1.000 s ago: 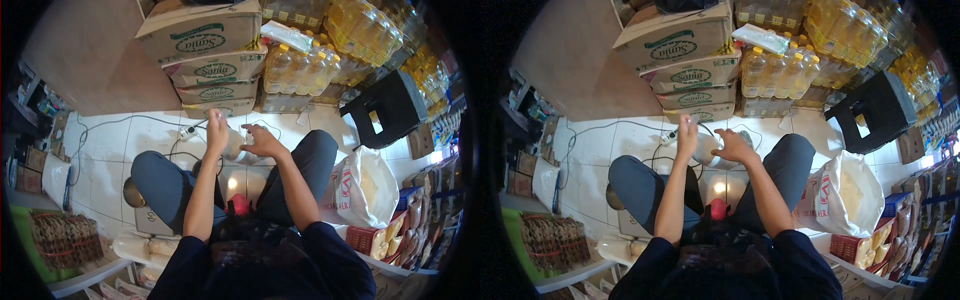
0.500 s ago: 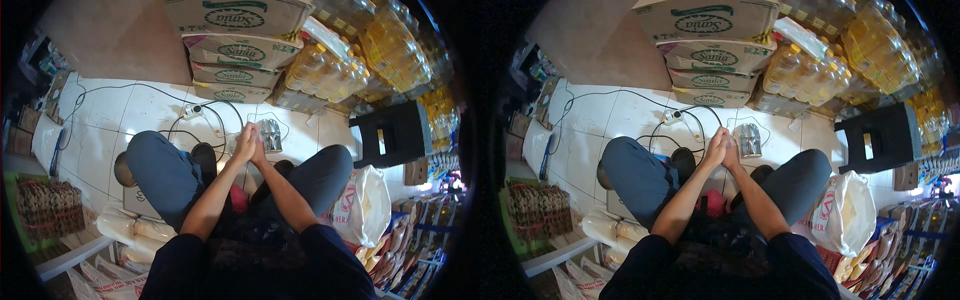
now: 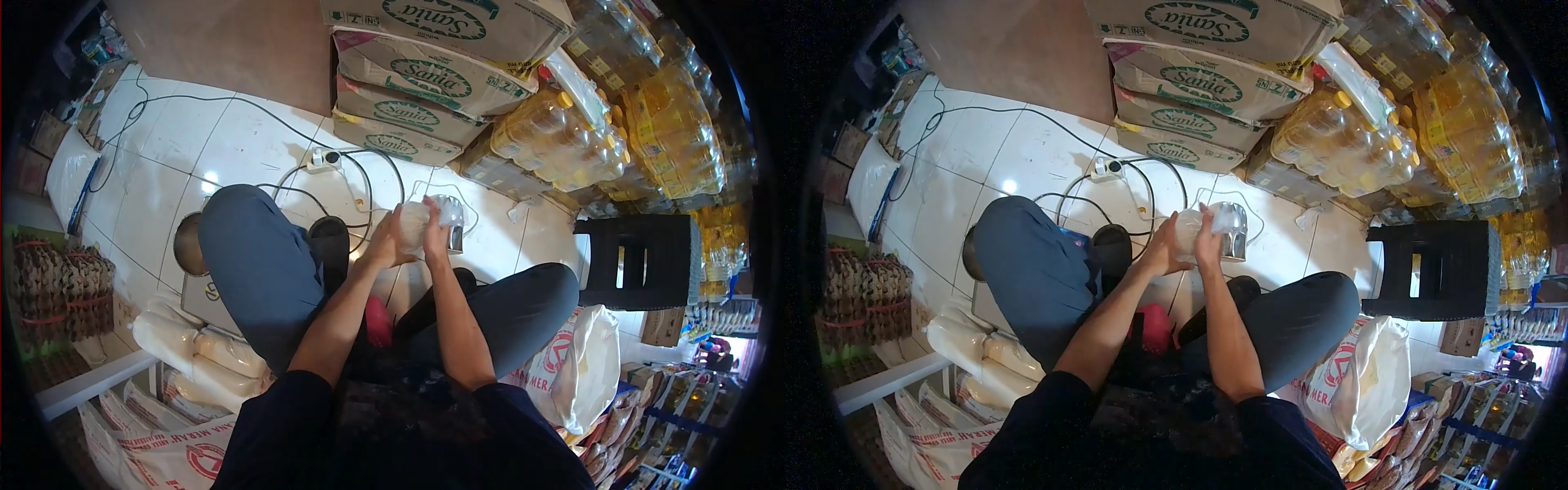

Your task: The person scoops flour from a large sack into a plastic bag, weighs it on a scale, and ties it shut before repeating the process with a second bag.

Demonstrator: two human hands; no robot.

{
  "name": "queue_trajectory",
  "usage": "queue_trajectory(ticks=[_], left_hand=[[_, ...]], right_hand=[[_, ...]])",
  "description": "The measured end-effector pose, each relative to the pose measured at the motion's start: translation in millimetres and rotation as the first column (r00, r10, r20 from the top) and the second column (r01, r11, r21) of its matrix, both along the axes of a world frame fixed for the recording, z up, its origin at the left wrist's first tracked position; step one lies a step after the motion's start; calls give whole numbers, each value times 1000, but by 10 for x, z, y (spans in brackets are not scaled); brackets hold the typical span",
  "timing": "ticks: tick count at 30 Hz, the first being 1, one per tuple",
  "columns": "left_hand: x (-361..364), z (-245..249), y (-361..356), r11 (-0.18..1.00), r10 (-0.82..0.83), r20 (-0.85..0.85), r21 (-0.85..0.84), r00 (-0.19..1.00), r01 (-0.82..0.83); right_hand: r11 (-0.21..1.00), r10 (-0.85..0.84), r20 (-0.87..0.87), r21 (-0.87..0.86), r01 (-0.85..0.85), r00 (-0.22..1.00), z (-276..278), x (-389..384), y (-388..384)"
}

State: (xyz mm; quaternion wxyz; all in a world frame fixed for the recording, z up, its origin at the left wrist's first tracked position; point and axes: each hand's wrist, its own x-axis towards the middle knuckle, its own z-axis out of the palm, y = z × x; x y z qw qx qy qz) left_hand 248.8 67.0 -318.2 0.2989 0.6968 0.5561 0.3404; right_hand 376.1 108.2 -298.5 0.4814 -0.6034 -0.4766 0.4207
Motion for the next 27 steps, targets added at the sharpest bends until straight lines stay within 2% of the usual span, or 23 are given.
queue_trajectory(ticks=[3, 6, 7, 9, 14, 17, 19, 20, 23, 26, 27], left_hand=[[4, 15, 91, 999, 31, 31, -23, 999, -30], [57, 26, 151, 999, 41, 85, -8, 996, -41], [57, -13, 192, 1000, 19, 105, -7, 994, -19], [65, -100, 212, 999, 11, 110, -35, 994, -8], [50, 163, 174, 990, 93, 4, -111, 996, -92], [39, 247, 179, 975, 86, -21, -203, 996, -89], [31, 260, 169, 985, 77, -33, -155, 996, -81], [26, 260, 166, 989, 72, -41, -130, 997, -77], [63, 130, 199, 983, 103, 95, 144, 990, -116], [52, 168, 267, 1000, 16, 212, -1, 977, -16], [53, 156, 255, 998, 21, 196, 46, 980, -31]], right_hand=[[999, 48, 161, -19, -46, 986, 163, -26, -72], [999, -35, 73, -11, 36, 997, 242, -82, -89], [999, 50, 82, -1, -50, 995, 208, -62, -66], [999, 50, 64, 13, -51, 997, 110, -70, -70], [989, 134, 71, -77, -128, 988, 426, -176, -152], [984, 151, 32, -101, -147, 988, 556, -238, -183], [979, 163, -31, -117, -166, 986, 558, -248, -187], [977, 179, -10, -112, -179, 984, 546, -248, -182], [971, 222, 51, -103, -216, 974, 509, -242, -168], [962, 254, 84, -122, -243, 964, 512, -249, -190], [958, 263, 78, -139, -251, 962, 516, -256, -204]])
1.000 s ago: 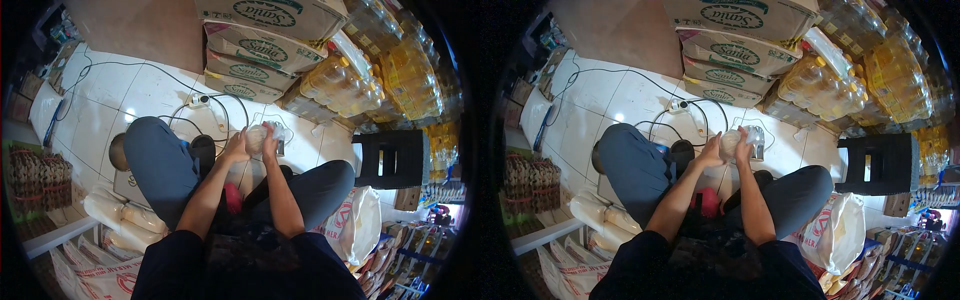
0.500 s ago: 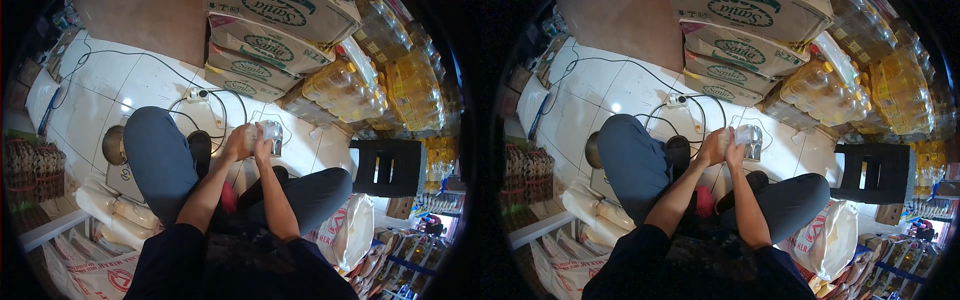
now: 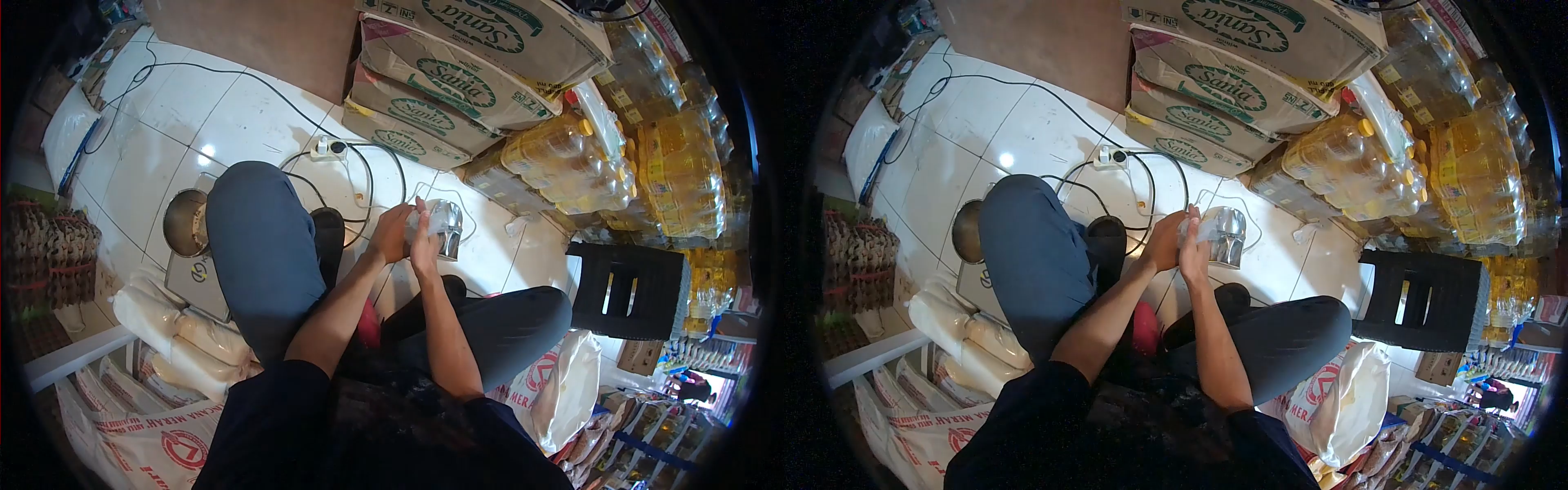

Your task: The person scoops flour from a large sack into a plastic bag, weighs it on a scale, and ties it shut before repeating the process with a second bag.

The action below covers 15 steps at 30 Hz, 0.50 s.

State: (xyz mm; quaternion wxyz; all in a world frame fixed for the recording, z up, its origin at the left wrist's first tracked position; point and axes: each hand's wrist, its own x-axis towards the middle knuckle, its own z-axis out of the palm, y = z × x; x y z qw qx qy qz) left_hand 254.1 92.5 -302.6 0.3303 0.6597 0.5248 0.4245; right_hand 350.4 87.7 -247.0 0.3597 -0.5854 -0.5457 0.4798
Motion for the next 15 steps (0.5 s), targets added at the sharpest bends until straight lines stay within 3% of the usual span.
queue_trajectory(ticks=[2, 7, 10, 15], left_hand=[[2, -63, -27, 995, 34, -35, 95, 999, -30], [-2, 15, -55, 1000, -6, -16, -3, 1000, 6], [23, 58, -62, 1000, 4, -6, -1, 1000, -4], [86, -79, -43, 997, 38, -35, 74, 999, -35]], right_hand=[[1000, 14, -5, -18, -14, 1000, -17, -6, -15], [999, 47, -22, -7, -47, 999, -175, 7, 31], [997, 34, -128, -58, -42, 991, -85, 18, 50], [995, 87, 11, 38, -87, 996, -148, 38, 65]])
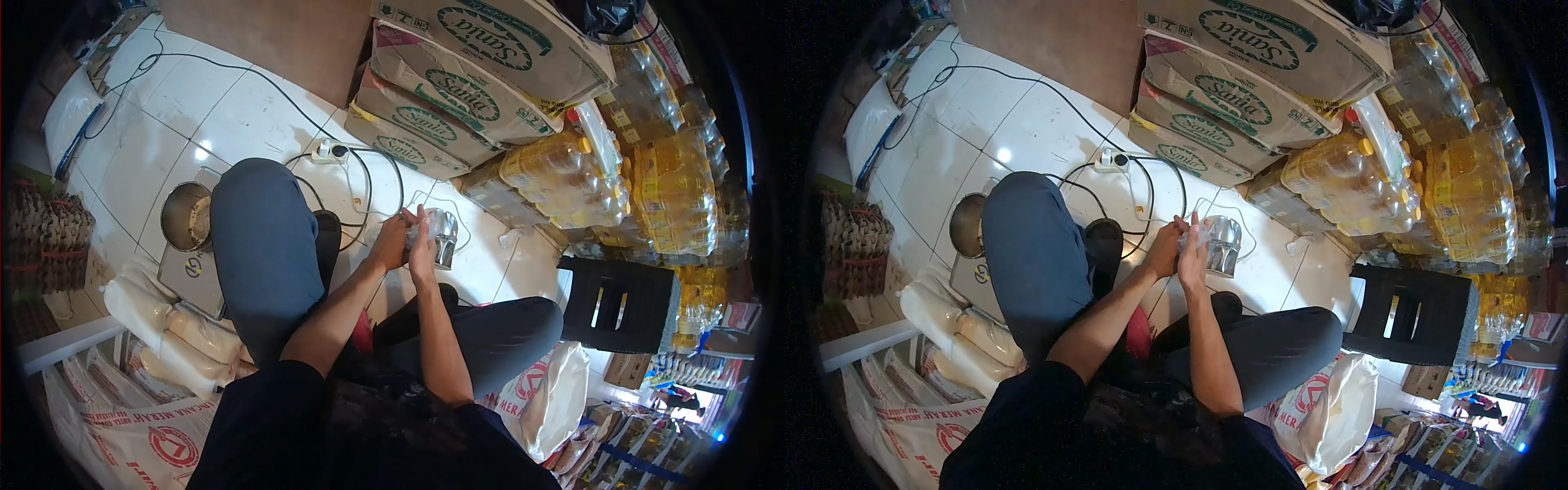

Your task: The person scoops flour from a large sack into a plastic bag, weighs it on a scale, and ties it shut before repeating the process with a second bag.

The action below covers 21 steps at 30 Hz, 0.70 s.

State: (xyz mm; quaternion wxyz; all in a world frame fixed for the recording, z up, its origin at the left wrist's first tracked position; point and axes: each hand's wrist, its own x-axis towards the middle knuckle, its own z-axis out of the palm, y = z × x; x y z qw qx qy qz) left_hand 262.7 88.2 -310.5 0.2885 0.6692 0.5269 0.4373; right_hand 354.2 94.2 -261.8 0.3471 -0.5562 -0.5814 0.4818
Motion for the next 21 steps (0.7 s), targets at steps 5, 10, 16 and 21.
queue_trajectory(ticks=[5, 10, 16, 21], left_hand=[[28, -171, 44, 998, -64, 15, -29, 998, 64], [37, -74, 6, 997, 3, 24, -77, 1000, -1], [25, -188, 7, 999, -26, -168, -34, 985, 21], [49, -85, -34, 999, 21, -176, -24, 984, -26]], right_hand=[[998, 63, 65, -22, -62, 996, 147, -35, -30], [999, -51, 254, 31, 44, 966, 228, 39, 40], [969, -154, 246, 230, 96, 957, 932, 327, 147], [920, -7, 525, 336, -200, 851, 988, 305, 0]])
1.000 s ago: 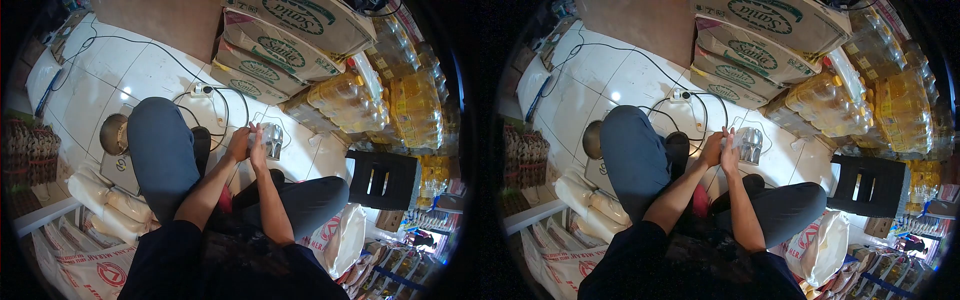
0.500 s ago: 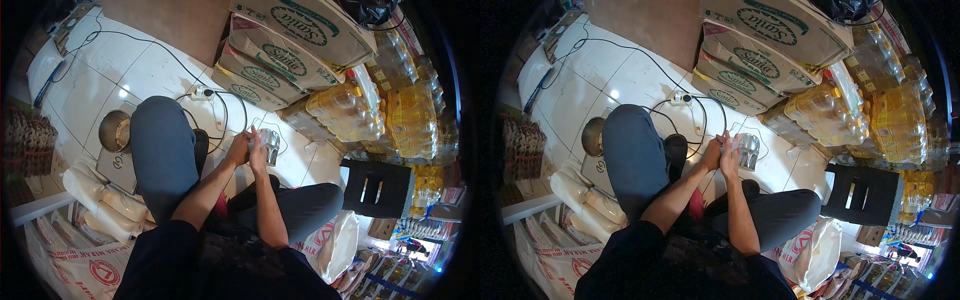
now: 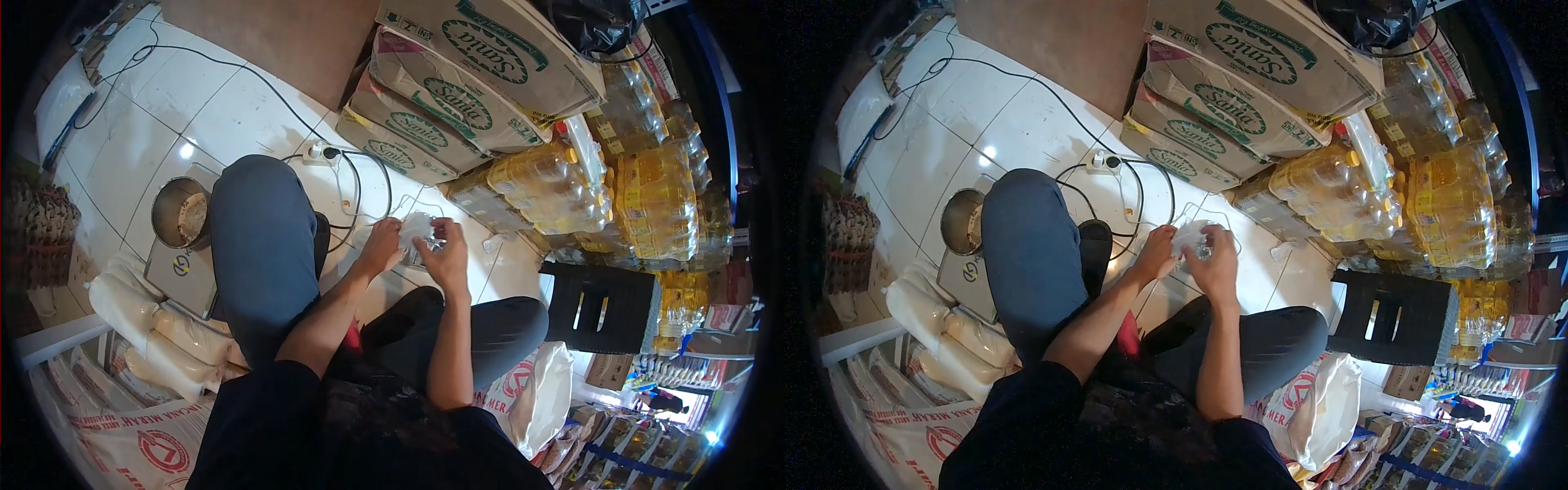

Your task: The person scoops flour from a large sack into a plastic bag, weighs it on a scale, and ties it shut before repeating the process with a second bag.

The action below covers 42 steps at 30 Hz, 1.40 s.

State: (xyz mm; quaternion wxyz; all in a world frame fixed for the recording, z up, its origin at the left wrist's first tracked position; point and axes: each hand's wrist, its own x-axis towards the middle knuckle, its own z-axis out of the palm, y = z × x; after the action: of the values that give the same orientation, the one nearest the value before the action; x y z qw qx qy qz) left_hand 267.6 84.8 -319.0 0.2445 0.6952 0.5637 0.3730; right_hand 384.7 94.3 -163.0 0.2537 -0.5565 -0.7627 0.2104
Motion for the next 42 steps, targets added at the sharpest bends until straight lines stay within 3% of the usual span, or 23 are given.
queue_trajectory(ticks=[3, 6, 9, 10, 13, 15, 17, 18, 21, 23, 24, 27, 28, 31, 32, 33, 35, 39, 40, 42], left_hand=[[-47, 6, -33, 999, -27, 36, 47, 999, 25], [-51, -69, -10, 997, -67, 2, 38, 998, 67], [-43, -23, -16, 999, -51, 31, 8, 998, 51], [-40, -40, -5, 999, -53, 33, 3, 998, 53], [-6, -75, 8, 998, -27, 52, 64, 998, 24], [-4, -89, 10, 994, -20, 57, 105, 998, 14], [-17, -86, 0, 993, -28, 49, 120, 998, 22], [-21, -80, 6, 992, -29, 56, 124, 998, 22], [-29, -77, -10, 993, -27, 71, 114, 997, 19], [-21, -87, 8, 995, -34, 73, 92, 997, 28], [-13, -88, 6, 995, -38, 80, 99, 996, 29], [-27, -75, 11, 991, -48, 83, 126, 995, 37], [-34, -74, 10, 990, -52, 73, 135, 996, 41], [-38, -63, -6, 990, -66, 55, 128, 996, 59], [-40, -48, -8, 990, -71, 50, 122, 996, 65], [-38, -33, -14, 992, -63, 52, 115, 997, 56], [-46, 7, -27, 994, -44, 54, 101, 998, 38], [-105, 40, -61, 978, -108, 57, 182, 992, 96], [-96, 52, -58, 982, -109, 53, 163, 993, 99], [-94, 76, -48, 988, -102, 92, 126, 991, 90]], right_hand=[[985, 133, -79, -100, -140, 988, -225, -23, -20], [988, -137, -54, 62, 141, 989, -212, -88, -28], [909, -408, -170, 20, 417, 897, -96, -105, -15], [897, -414, -317, 18, 442, 853, -90, -89, 19], [958, -277, -546, -89, 274, 790, -40, -31, 31], [939, -278, -479, 45, 340, 833, -115, -134, 44], [917, -398, -247, -129, 377, 883, -5, -112, -14], [890, -446, -283, -245, 385, 849, -199, 42, 38], [905, -418, -459, -137, 403, 784, -94, -57, 24], [950, -231, -616, 23, 310, 753, -263, -68, 102], [956, -130, -677, 109, 273, 725, -343, -39, 124], [967, -255, -854, -217, 135, 454, -194, 58, 57], [936, -346, -812, -337, 107, 471, -150, 91, 73], [932, -360, -575, -249, 262, 735, -157, 68, 91], [969, -240, -519, -83, 231, 820, -113, 27, 60], [981, -192, -470, -73, 179, 862, -128, 31, 59], [996, -88, -366, -63, 70, 927, -153, 19, 60], [985, 104, 13, -138, -101, 994, -43, -5, -46], [975, 57, 6, -216, -54, 998, -39, -32, -36], [992, 33, -50, -124, -39, 998, -127, -45, -19]])
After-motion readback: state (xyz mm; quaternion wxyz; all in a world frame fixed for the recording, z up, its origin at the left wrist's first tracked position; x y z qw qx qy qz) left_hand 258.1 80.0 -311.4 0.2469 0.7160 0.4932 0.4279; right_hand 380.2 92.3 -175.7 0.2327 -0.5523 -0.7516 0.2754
